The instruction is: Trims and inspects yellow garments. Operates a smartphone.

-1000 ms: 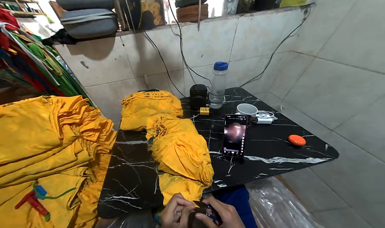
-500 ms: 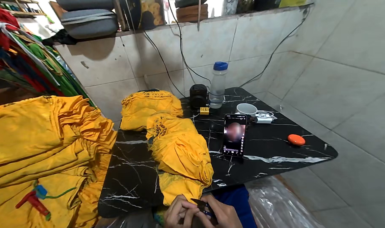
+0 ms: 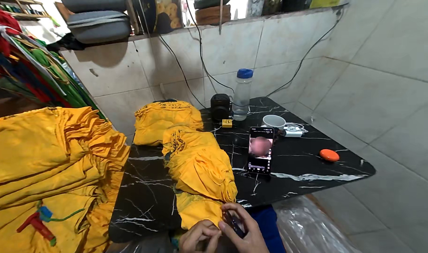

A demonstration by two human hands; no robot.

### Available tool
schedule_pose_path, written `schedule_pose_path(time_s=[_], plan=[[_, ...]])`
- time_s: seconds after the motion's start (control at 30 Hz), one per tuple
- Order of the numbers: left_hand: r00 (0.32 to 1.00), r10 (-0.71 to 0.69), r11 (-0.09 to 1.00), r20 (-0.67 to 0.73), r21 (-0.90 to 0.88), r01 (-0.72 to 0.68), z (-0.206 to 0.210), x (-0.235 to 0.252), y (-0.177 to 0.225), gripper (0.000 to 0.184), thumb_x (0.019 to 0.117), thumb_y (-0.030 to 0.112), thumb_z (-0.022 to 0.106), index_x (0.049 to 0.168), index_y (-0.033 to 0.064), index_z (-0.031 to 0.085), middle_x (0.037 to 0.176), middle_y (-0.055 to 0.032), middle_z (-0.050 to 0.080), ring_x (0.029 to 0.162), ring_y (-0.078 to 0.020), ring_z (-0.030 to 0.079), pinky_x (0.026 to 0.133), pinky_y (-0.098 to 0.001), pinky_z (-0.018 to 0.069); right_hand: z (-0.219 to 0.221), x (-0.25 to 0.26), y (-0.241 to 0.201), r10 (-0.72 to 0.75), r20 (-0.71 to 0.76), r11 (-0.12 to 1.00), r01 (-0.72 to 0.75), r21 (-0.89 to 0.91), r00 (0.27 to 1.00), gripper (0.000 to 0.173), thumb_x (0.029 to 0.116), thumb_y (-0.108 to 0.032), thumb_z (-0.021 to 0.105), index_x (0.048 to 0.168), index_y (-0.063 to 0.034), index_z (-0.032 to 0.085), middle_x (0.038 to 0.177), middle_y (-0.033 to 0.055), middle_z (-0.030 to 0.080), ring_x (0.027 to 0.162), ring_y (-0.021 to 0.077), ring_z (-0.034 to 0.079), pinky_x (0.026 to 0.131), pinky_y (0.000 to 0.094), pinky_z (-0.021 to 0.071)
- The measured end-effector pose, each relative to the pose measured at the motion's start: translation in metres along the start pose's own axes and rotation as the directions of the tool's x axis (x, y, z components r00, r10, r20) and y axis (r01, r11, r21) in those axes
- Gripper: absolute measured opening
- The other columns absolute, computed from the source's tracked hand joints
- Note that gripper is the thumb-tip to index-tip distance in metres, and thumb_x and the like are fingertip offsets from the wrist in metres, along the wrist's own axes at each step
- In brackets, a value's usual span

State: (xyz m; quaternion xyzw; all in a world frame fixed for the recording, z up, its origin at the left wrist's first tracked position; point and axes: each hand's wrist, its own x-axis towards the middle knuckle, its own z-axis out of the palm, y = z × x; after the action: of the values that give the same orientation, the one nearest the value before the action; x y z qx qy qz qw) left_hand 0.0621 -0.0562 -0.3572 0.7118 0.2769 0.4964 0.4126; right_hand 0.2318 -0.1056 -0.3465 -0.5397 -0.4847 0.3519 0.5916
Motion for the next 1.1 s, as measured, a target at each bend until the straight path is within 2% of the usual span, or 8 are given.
schedule_pose_path(time_s=[0.1, 0.27, 0.4, 0.53, 0.67, 0.8, 0.93, 1.1], plan=[[1.0, 0.017, 1.0, -0.02, -0.009, -0.018, -0.001, 0.001, -0.005, 0.01, 0.0818, -0.003, 0.081, 0.089, -0.0003, 0.075, 0.094, -0.0089, 0.077, 0.083, -0.0131, 0.075, 0.074, -0.027, 0.0645, 0.0, 0.003, 0.006, 0.013, 0.047, 0.998, -0.016, 0.063, 0.999, 0.013, 0.093, -0.01, 0.074, 0.104, -0.0026, 0.073, 0.096, 0.0032, 0.072, 0.084, 0.0087, 0.069, 0.073, 0.0267, 0.0591], [0.952, -0.305, 0.943, -0.012, -0.141, 0.301, 0.0, -0.001, 0.007, 0.02, 0.0834, -0.005, 0.079, 0.101, -0.0051, 0.07, 0.087, -0.0098, 0.078, 0.076, -0.0179, 0.077, 0.074, -0.0339, 0.0663, 0.002, 0.0, 0.01, 0.001, 0.049, 1.0, -0.001, 0.005, 0.999, 0.01, 0.0961, -0.008, 0.069, 0.102, -0.0011, 0.073, 0.092, 0.0026, 0.071, 0.078, 0.0043, 0.064, 0.069, 0.0211, 0.0537], [0.989, -0.15, 0.989, -0.008, 0.002, 0.15, 0.001, -0.007, -0.005, 0.009, 0.0872, 0.0, 0.077, 0.095, -0.0029, 0.077, 0.093, -0.008, 0.074, 0.076, -0.0095, 0.073, 0.07, -0.0249, 0.0645, 0.003, -0.001, 0.007, 0.013, 0.04, 0.999, -0.015, 0.038, 0.999, 0.011, 0.0942, -0.005, 0.071, 0.104, -0.0011, 0.07, 0.095, 0.003, 0.071, 0.081, 0.0063, 0.067, 0.072, 0.0234, 0.0576], [0.998, 0.047, 0.965, 0.031, 0.256, -0.053, -0.003, -0.003, -0.003, 0.007, 0.0915, 0.01, 0.075, 0.089, 0.0032, 0.076, 0.106, -0.0096, 0.069, 0.101, -0.0066, 0.066, 0.093, -0.0179, 0.0554, 0.002, 0.001, 0.007, 0.031, 0.076, 0.996, -0.037, 0.076, 0.997, 0.009, 0.0933, -0.009, 0.073, 0.099, -0.0027, 0.072, 0.091, 0.002, 0.071, 0.077, 0.0062, 0.066, 0.067, 0.0233, 0.0566], [0.981, 0.076, 0.954, 0.181, 0.272, -0.125, -0.006, -0.001, -0.001, 0.017, 0.0997, 0.007, 0.063, 0.089, -0.0026, 0.072, 0.132, -0.0176, 0.067, 0.129, -0.0213, 0.061, 0.112, -0.0342, 0.0493, 0.001, 0.002, 0.01, 0.047, 0.126, 0.997, -0.054, 0.052, 0.991, 0.019, 0.0921, -0.021, 0.078, 0.096, -0.0032, 0.073, 0.091, 0.0028, 0.069, 0.074, 0.0067, 0.063, 0.063, 0.0239, 0.0547], [0.995, 0.033, 0.988, 0.096, 0.146, -0.047, -0.002, 0.0, 0.0, 0.012, 0.098, 0.004, 0.064, 0.091, -0.0034, 0.07, 0.129, -0.0188, 0.067, 0.119, -0.021, 0.068, 0.102, -0.0333, 0.0581, 0.0, 0.0, 0.004, 0.072, 0.082, 0.995, -0.077, 0.063, 0.994, 0.008, 0.0928, -0.009, 0.073, 0.097, -0.0023, 0.073, 0.089, 0.0018, 0.071, 0.074, 0.0058, 0.065, 0.065, 0.0241, 0.0561], [1.0, 0.005, 1.0, -0.03, 0.025, -0.004, 0.0, 0.003, -0.007, 0.002, 0.0923, 0.002, 0.071, 0.091, 0.0006, 0.073, 0.113, -0.0127, 0.074, 0.103, -0.0174, 0.073, 0.087, -0.0296, 0.0629, 0.001, -0.003, 0.001, 0.1, 0.074, 0.987, -0.108, 0.118, 0.992, 0.007, 0.0913, -0.003, 0.072, 0.098, -0.0022, 0.072, 0.089, 0.0004, 0.072, 0.075, 0.0052, 0.065, 0.067, 0.023, 0.0554], [0.998, -0.036, 0.999, -0.047, -0.017, 0.035, 0.003, 0.001, -0.003, 0.003, 0.0906, 0.002, 0.074, 0.092, 0.0014, 0.076, 0.11, -0.0114, 0.075, 0.106, -0.0187, 0.072, 0.094, -0.0319, 0.0613, 0.002, -0.003, 0.002, 0.101, 0.102, 0.985, -0.113, 0.13, 0.99, 0.007, 0.092, -0.004, 0.072, 0.099, -0.0028, 0.071, 0.09, 0.0005, 0.071, 0.075, 0.0045, 0.064, 0.065, 0.0222, 0.0542]])
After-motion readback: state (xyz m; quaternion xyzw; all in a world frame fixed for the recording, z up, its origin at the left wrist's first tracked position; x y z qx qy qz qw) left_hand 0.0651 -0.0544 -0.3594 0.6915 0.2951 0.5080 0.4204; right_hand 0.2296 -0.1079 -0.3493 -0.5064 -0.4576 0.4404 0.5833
